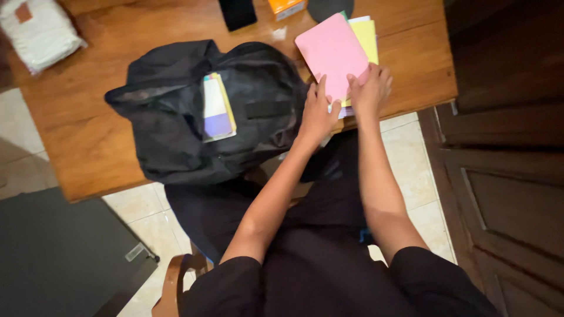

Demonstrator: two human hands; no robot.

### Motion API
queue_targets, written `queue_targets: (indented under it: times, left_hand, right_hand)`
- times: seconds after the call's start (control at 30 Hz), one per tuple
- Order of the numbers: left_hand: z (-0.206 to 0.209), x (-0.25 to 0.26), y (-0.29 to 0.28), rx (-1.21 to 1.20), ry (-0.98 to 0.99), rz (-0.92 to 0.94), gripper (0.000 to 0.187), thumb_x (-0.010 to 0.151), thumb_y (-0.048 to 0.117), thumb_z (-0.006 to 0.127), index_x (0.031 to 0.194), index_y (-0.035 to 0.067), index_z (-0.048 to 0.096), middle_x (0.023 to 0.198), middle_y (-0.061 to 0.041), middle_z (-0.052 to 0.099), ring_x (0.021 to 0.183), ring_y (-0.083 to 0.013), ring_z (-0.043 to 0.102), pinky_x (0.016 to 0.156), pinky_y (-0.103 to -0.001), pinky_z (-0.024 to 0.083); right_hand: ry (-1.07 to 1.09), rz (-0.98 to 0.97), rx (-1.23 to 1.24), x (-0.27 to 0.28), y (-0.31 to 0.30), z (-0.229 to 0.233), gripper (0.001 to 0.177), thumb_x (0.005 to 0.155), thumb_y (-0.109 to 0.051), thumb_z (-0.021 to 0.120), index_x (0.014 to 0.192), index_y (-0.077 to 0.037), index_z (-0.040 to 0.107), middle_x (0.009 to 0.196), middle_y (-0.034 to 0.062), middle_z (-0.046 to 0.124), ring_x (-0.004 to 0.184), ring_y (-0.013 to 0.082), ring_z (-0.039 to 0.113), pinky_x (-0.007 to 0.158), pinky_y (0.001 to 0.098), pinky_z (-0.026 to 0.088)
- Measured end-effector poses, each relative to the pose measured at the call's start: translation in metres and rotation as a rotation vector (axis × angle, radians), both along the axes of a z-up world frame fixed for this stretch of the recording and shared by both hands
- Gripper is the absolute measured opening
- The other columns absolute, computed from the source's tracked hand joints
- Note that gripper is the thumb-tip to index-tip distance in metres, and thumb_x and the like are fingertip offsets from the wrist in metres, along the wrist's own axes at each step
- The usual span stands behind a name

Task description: The person sits at a wooden table and packs notebooks, books, scissors, a pen and a comb into a black backpack, opening and closing its compartments. They briefly open a wardrobe, then return to the table, unzip the backpack and take the books and notebooks back out onto the table.

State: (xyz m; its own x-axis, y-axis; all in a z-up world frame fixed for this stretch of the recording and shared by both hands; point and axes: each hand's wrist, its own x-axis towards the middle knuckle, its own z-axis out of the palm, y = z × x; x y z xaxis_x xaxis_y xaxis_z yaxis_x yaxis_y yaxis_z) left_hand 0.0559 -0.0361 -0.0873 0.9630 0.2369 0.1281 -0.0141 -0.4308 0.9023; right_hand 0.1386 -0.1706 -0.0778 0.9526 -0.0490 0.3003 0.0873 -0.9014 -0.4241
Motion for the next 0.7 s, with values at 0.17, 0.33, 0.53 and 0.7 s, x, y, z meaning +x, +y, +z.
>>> queue_targets:
  times: [0.17, 0.33, 0.53, 0.7]
  left_hand:
    - [-0.016, 0.015, -0.017, 0.1, -0.065, 0.065, 0.072, 0.09, 0.022, 0.064, 0.152, 0.001, 0.034, 0.141, -0.029, 0.055, 0.125, -0.0479, 0.055, 0.11, -0.054, 0.041]
    - [0.002, 0.02, -0.018, -0.098, 0.194, 0.152, 0.069, 0.091, 0.019, 0.06, 0.154, 0.004, 0.035, 0.111, -0.028, 0.07, 0.102, -0.0459, 0.067, 0.093, -0.055, 0.051]
    - [0.021, 0.019, -0.022, -0.359, 0.222, 0.109, 0.049, 0.095, 0.016, 0.054, 0.14, 0.004, 0.038, 0.097, -0.029, 0.072, 0.082, -0.0446, 0.072, 0.076, -0.053, 0.057]
    - [0.036, 0.003, -0.012, -0.595, 0.086, 0.101, 0.04, 0.1, 0.014, 0.047, 0.137, 0.001, 0.036, 0.112, -0.026, 0.066, 0.096, -0.0386, 0.07, 0.084, -0.048, 0.057]
  right_hand:
    - [0.133, -0.098, 0.124, -0.005, -0.025, -0.015, 0.051, 0.078, -0.023, 0.093, 0.117, -0.005, 0.064, 0.119, 0.0199, 0.061, 0.115, 0.0407, 0.056, 0.096, 0.0489, 0.046]
    - [0.149, -0.055, 0.35, -0.009, -0.043, -0.028, 0.068, 0.07, -0.023, 0.095, 0.124, -0.002, 0.059, 0.118, 0.0205, 0.063, 0.111, 0.0378, 0.061, 0.092, 0.0469, 0.05]
    - [0.282, 0.011, 0.393, -0.019, -0.044, -0.025, 0.066, 0.081, -0.032, 0.093, 0.131, -0.006, 0.059, 0.119, 0.0183, 0.063, 0.105, 0.0274, 0.064, 0.09, 0.0392, 0.054]
    - [0.176, -0.169, 0.935, -0.04, -0.017, 0.005, 0.062, 0.1, -0.032, 0.069, 0.147, -0.005, 0.04, 0.126, 0.0188, 0.056, 0.099, 0.0209, 0.059, 0.082, 0.0379, 0.054]
